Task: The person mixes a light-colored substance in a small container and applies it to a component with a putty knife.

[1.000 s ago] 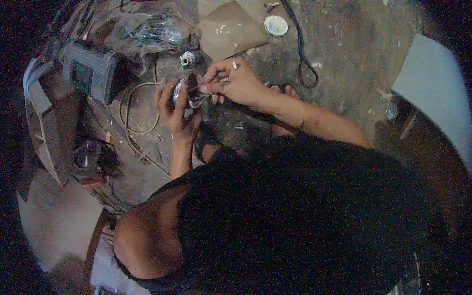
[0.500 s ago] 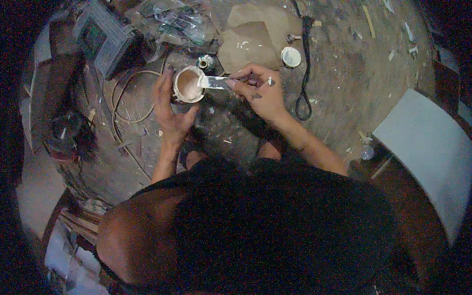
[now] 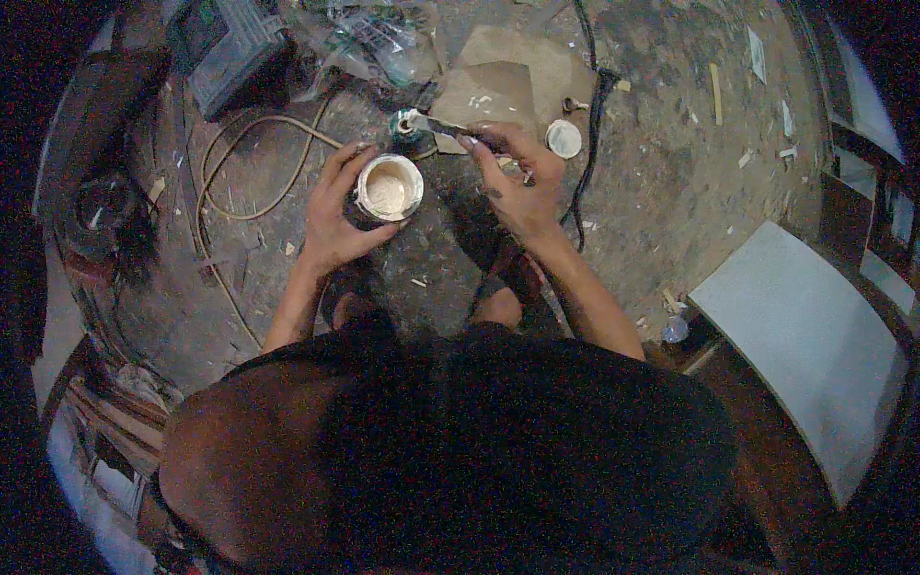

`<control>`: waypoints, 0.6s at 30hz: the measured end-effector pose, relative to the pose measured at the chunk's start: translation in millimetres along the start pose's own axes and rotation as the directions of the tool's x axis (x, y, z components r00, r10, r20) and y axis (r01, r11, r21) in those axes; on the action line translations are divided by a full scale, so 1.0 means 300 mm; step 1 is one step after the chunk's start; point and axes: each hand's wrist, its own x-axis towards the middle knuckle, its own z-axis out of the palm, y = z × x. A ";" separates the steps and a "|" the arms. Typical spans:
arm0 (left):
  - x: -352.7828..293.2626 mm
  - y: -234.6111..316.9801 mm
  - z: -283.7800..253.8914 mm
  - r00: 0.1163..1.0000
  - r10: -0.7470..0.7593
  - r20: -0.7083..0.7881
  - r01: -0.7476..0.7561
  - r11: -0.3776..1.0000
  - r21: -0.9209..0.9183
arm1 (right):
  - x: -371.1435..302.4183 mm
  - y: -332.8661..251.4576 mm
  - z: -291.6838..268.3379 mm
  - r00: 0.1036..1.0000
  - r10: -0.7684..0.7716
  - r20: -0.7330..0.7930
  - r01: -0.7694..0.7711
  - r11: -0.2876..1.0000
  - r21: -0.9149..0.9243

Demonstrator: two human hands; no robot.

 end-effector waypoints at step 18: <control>0.033 -0.031 0.042 0.994 0.043 0.104 -0.040 0.999 -0.033 | 0.029 -0.032 0.009 0.950 -0.289 0.118 0.306 0.938 -0.165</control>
